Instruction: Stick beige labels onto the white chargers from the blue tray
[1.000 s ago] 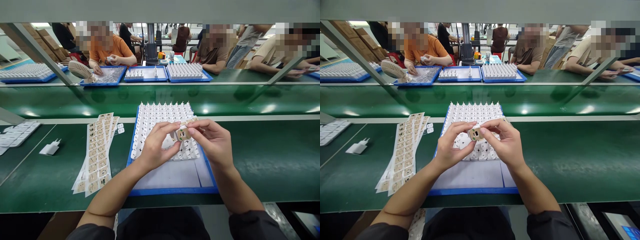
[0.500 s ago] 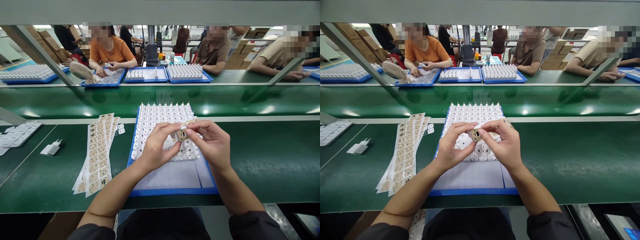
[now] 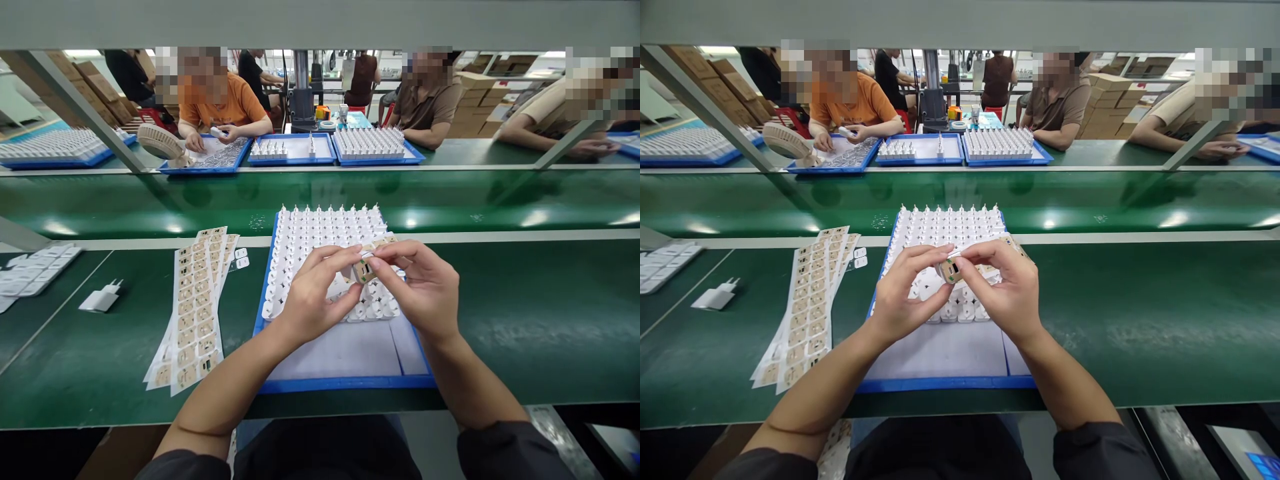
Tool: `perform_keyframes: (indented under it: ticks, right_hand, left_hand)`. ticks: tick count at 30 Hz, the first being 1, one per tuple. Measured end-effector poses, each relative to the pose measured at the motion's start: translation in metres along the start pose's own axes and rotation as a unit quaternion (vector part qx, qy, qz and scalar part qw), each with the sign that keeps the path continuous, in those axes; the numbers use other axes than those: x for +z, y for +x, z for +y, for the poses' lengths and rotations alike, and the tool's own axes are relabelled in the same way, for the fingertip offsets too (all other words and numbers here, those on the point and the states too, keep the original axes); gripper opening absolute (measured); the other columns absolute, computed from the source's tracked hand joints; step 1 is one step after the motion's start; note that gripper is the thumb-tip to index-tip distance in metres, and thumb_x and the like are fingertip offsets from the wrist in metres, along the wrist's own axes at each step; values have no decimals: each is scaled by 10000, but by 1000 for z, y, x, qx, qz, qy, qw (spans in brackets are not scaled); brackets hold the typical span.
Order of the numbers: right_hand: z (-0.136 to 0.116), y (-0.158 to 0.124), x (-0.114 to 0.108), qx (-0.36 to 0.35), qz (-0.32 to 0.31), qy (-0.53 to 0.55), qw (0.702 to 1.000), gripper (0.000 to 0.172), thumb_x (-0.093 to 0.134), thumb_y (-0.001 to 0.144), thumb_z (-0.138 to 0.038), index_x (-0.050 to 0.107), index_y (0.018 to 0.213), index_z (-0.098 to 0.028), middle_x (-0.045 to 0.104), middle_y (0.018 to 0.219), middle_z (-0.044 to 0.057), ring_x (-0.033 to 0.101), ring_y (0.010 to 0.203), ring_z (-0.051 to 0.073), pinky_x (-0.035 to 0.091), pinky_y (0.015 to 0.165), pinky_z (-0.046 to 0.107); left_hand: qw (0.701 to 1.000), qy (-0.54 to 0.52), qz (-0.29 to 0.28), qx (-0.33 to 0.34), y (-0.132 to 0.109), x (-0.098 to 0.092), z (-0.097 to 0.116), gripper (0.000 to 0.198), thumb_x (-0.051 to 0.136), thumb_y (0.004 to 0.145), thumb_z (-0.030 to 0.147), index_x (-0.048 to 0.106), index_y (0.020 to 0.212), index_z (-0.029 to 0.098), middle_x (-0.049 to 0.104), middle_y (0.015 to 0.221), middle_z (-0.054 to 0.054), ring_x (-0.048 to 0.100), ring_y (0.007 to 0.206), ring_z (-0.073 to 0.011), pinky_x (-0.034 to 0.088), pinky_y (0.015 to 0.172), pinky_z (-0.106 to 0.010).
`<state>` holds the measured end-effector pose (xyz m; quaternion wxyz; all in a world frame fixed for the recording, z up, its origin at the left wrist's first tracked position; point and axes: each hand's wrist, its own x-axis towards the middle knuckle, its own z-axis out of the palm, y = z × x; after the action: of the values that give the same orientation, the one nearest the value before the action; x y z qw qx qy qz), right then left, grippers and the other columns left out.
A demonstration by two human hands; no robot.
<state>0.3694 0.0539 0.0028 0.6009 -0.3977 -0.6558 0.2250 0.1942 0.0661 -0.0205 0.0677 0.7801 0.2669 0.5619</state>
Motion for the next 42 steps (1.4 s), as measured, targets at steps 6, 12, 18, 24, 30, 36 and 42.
perform_keyframes:
  ticks: [6,12,18,24,30,36,42]
  right_hand:
    - [0,0,2,-49,6,-40,998,112,746,880,-162,724,943,-251,732,871,16,696,833,199,629,762,373]
    - [0,1,6,-175,35,-166,970,205,736,863,-106,698,999,-254,726,860,1,684,729,166,643,644,314]
    - [3,9,-4,-53,-41,-71,995,175,719,907,-218,713,1076,-266,678,975,33,669,833,165,630,593,251]
    - [8,11,-4,68,-163,70,982,323,773,858,-270,694,1167,-316,583,1168,56,605,1045,211,617,677,274]
    - [8,1,12,78,-81,123,986,234,791,819,-200,675,996,-301,531,1053,25,572,990,193,552,662,268]
    - [16,3,10,61,-65,190,978,133,658,947,-235,761,993,-307,607,1021,36,595,1050,207,518,923,375]
    - [18,4,6,72,-111,219,967,256,668,938,-235,763,1136,-367,601,1159,44,578,1168,227,544,930,368]
  left_hand:
    - [1000,12,4,6,0,0,1,464,674,861,74,574,1291,215,731,1221,-100,667,1124,-220,605,940,-403]
    - [999,25,13,20,0,2,-1,466,683,856,72,577,1288,209,736,1214,-109,676,1116,-227,614,924,-400]
    - [999,-37,27,-12,-3,6,-5,440,694,844,70,585,1242,221,727,1213,-101,674,1151,-228,605,956,-420]
    - [987,-118,63,-84,-8,11,-10,403,732,833,93,593,1192,211,708,1216,-116,678,1175,-239,613,950,-409]
    - [998,-38,51,2,-9,14,-7,434,720,835,46,593,1219,205,727,1219,-116,661,1172,-211,600,971,-401]
    - [997,-44,65,11,-9,14,-8,446,735,824,47,587,1213,207,732,1228,-125,659,1169,-215,597,962,-411]
    - [988,-122,83,-44,-11,14,-10,446,760,815,54,582,1187,222,719,1244,-124,650,1215,-234,586,1000,-452]
